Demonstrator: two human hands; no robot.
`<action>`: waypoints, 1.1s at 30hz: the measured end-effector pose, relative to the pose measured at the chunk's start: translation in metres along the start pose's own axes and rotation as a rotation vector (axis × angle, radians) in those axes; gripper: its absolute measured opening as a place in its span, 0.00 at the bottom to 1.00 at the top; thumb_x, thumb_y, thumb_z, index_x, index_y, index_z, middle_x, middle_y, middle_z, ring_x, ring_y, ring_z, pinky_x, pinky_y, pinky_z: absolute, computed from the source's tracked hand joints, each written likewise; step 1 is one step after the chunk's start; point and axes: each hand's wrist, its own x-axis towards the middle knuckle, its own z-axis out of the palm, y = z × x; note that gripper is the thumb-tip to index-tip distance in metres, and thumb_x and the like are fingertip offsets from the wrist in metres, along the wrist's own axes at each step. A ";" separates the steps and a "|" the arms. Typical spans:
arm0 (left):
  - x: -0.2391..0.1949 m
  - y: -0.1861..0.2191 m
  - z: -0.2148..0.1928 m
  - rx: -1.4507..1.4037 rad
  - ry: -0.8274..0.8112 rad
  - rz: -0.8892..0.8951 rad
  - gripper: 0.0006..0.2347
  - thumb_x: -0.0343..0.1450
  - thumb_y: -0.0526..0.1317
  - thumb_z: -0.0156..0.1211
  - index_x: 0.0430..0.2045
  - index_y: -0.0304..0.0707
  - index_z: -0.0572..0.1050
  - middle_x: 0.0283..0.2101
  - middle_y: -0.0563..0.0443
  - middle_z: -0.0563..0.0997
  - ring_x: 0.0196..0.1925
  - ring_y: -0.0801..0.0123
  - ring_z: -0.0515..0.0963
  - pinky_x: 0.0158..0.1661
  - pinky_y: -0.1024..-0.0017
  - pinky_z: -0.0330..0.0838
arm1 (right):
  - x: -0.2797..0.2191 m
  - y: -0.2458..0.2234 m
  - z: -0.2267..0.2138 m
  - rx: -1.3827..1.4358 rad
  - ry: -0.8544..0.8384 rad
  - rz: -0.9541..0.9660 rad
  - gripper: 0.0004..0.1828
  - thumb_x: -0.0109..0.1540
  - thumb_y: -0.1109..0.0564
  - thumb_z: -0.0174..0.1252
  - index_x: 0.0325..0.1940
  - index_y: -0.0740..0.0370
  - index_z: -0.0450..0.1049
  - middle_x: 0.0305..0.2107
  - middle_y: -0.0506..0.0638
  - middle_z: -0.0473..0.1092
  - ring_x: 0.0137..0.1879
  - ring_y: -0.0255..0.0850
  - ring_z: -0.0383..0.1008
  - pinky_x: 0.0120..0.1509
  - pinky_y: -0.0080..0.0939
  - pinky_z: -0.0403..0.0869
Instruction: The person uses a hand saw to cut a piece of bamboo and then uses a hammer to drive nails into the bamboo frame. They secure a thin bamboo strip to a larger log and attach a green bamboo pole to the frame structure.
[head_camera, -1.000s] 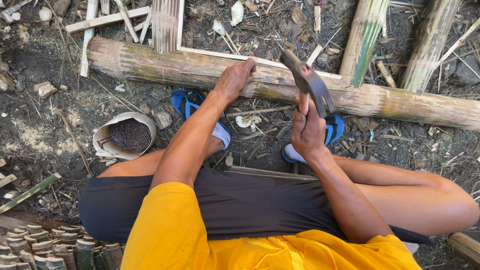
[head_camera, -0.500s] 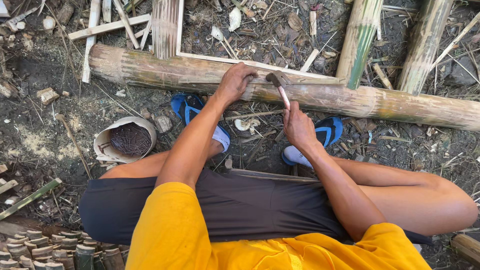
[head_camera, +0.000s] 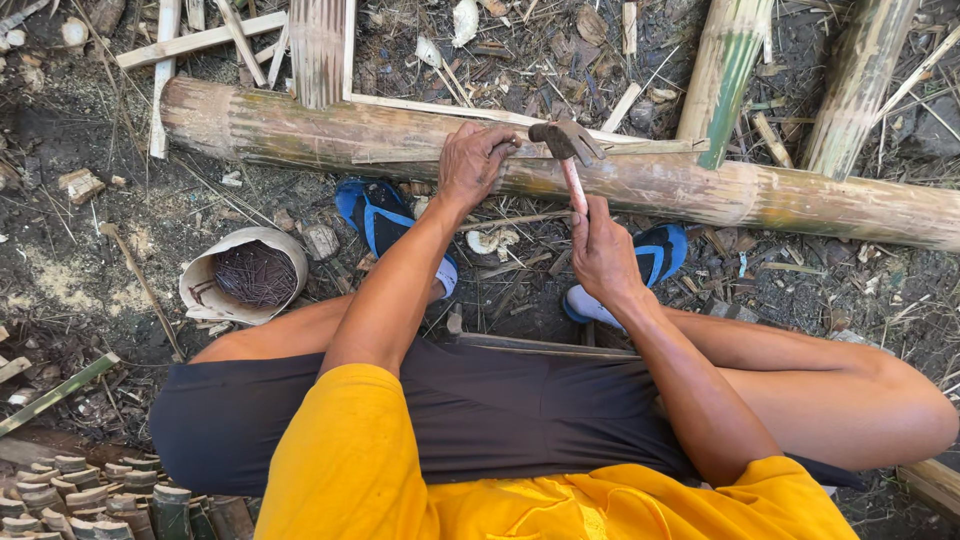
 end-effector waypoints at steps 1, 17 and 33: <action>-0.001 0.001 0.000 0.041 0.012 0.038 0.05 0.70 0.41 0.66 0.38 0.51 0.81 0.36 0.58 0.85 0.41 0.58 0.77 0.45 0.61 0.69 | -0.002 -0.004 -0.003 0.009 0.034 -0.063 0.10 0.73 0.56 0.46 0.55 0.63 0.61 0.30 0.71 0.72 0.38 0.73 0.72 0.38 0.67 0.67; -0.007 0.005 0.010 0.148 0.071 0.097 0.05 0.70 0.41 0.66 0.38 0.51 0.81 0.31 0.60 0.80 0.40 0.66 0.75 0.45 0.64 0.65 | -0.006 0.001 0.007 0.032 0.222 -0.252 0.16 0.71 0.59 0.46 0.61 0.70 0.56 0.28 0.68 0.72 0.30 0.65 0.76 0.30 0.61 0.73; 0.001 0.005 0.007 0.211 0.075 0.094 0.06 0.69 0.42 0.67 0.37 0.52 0.82 0.32 0.58 0.82 0.42 0.63 0.76 0.43 0.62 0.66 | 0.016 -0.008 0.002 -0.199 -0.084 0.079 0.13 0.73 0.54 0.49 0.54 0.66 0.59 0.28 0.71 0.73 0.35 0.72 0.75 0.39 0.68 0.71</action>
